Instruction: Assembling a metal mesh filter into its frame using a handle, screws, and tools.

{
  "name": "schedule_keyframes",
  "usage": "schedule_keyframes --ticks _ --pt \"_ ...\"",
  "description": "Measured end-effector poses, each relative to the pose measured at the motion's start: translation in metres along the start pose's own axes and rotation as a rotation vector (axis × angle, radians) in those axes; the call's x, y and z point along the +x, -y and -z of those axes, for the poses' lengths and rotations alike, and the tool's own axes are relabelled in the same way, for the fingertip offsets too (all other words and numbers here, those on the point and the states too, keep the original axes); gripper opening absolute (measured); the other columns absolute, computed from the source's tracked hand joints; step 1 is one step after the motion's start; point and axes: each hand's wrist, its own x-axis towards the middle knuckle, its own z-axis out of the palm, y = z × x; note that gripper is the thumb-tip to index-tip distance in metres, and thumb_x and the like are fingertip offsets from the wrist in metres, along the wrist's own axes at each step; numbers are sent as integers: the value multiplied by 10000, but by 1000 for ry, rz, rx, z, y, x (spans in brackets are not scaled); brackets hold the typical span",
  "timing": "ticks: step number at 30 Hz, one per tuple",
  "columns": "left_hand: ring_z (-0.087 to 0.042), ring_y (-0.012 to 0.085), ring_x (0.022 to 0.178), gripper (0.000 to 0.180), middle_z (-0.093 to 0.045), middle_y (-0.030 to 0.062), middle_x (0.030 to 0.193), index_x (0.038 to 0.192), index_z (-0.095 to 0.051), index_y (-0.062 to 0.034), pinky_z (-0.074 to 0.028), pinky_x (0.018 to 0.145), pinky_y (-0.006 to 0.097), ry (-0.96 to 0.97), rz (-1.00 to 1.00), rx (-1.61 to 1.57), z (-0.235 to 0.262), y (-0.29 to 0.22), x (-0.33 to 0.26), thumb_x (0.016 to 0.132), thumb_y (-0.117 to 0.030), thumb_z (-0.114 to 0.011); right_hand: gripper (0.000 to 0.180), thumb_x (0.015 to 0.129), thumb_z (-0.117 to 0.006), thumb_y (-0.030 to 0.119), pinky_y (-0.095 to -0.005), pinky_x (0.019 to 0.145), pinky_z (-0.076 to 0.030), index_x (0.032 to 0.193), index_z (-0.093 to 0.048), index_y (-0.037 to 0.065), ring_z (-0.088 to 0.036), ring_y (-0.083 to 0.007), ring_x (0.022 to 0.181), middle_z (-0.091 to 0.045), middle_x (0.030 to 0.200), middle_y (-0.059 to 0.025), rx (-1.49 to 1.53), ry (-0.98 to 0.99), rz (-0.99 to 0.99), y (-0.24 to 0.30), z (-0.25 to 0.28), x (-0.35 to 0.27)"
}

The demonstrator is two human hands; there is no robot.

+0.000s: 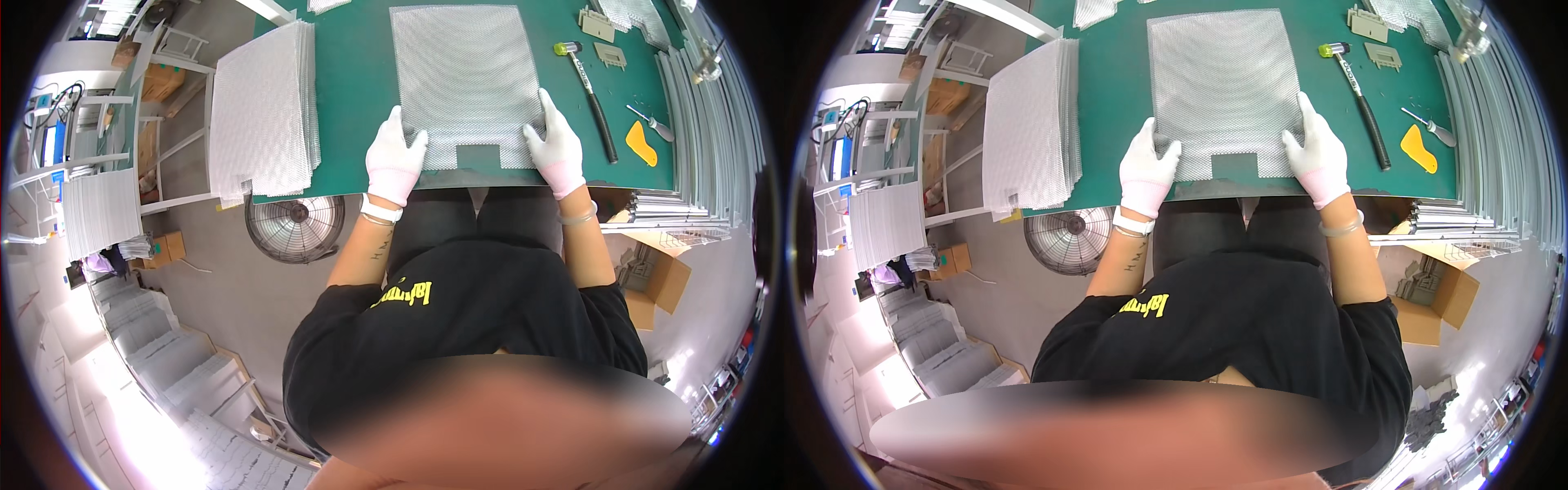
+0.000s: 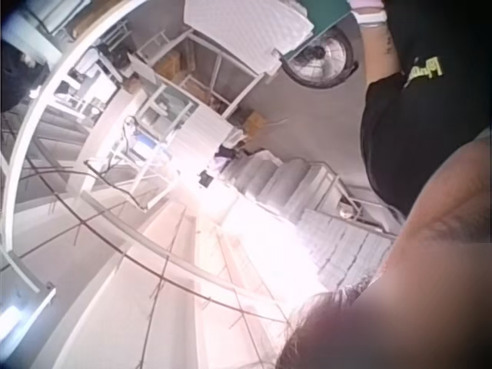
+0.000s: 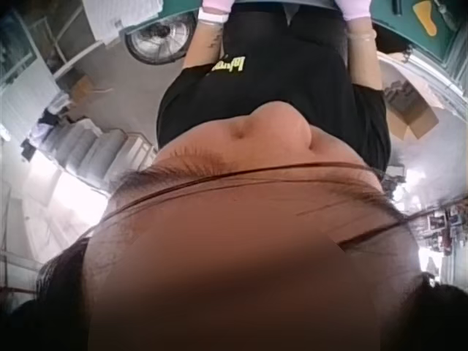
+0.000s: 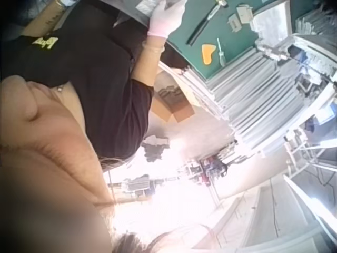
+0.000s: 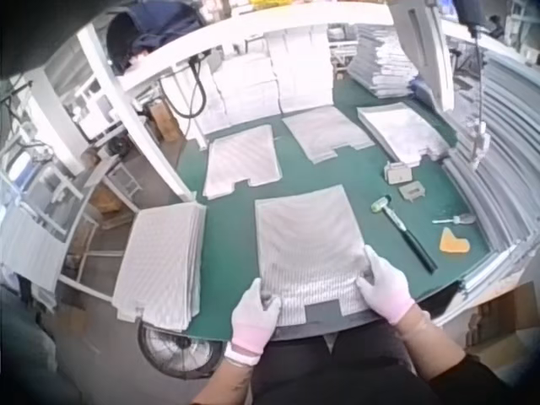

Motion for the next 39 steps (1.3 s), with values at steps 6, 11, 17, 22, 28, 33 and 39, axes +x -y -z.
schedule_keyframes --ticks 6,11,17,22,28,33,39 --pt "-664 320 1012 644 -663 172 1124 1391 -522 25 -539 896 392 -55 -52 22 -4 4 -2 876 -309 -717 613 868 -721 169 -368 876 -548 1439 -513 89 -667 -316 996 -658 1170 -147 -21 102 -29 -1 3 0" --pt "-664 308 998 663 -658 157 1112 1389 -520 33 -541 873 377 -7 -21 20 1 -4 1 866 -315 -729 560 881 -703 243 -415 830 -550 1401 -544 109 -657 -339 954 -631 1056 -157 -42 126 -21 -3 6 4" --pt "-530 412 1224 666 -546 193 1372 1428 -530 -73 -434 1034 493 12 -74 164 15 -3 12 840 -312 -733 524 879 -692 359 -447 874 -538 1324 -600 99 -649 -387 982 -619 1088 -219 -257 379 -89 8 26 37" --pt "-337 464 1420 592 -436 179 1536 1402 -593 -164 -194 1198 595 160 -328 294 7 18 29 853 -371 -673 522 884 -670 430 -463 959 -506 1256 -626 67 -607 -437 1084 -603 1155 -263 -63 106 99 -21 -4 172" --pt "-311 487 1421 600 -452 185 1489 1376 -595 -150 -160 1187 643 219 -320 277 11 8 51 835 -383 -708 679 856 -657 586 -465 1032 -492 1348 -607 120 -613 -327 1212 -609 1329 -165 -417 151 -372 -9 -78 347" --pt "-285 511 1410 695 -317 291 1533 1405 -538 -86 -178 1183 625 -22 -257 87 27 2 40 793 -318 -772 729 831 -666 507 -472 1041 -496 1436 -520 127 -577 -334 1294 -580 1414 -168 -481 411 -398 1 -79 386" --pt "-305 491 1406 735 -305 302 1533 1408 -504 -42 -238 1171 580 -122 -253 -106 25 -4 53 762 -235 -798 705 834 -664 546 -483 1020 -504 1397 -563 133 -614 -342 1238 -618 1365 -153 -309 217 -376 -4 -66 408"
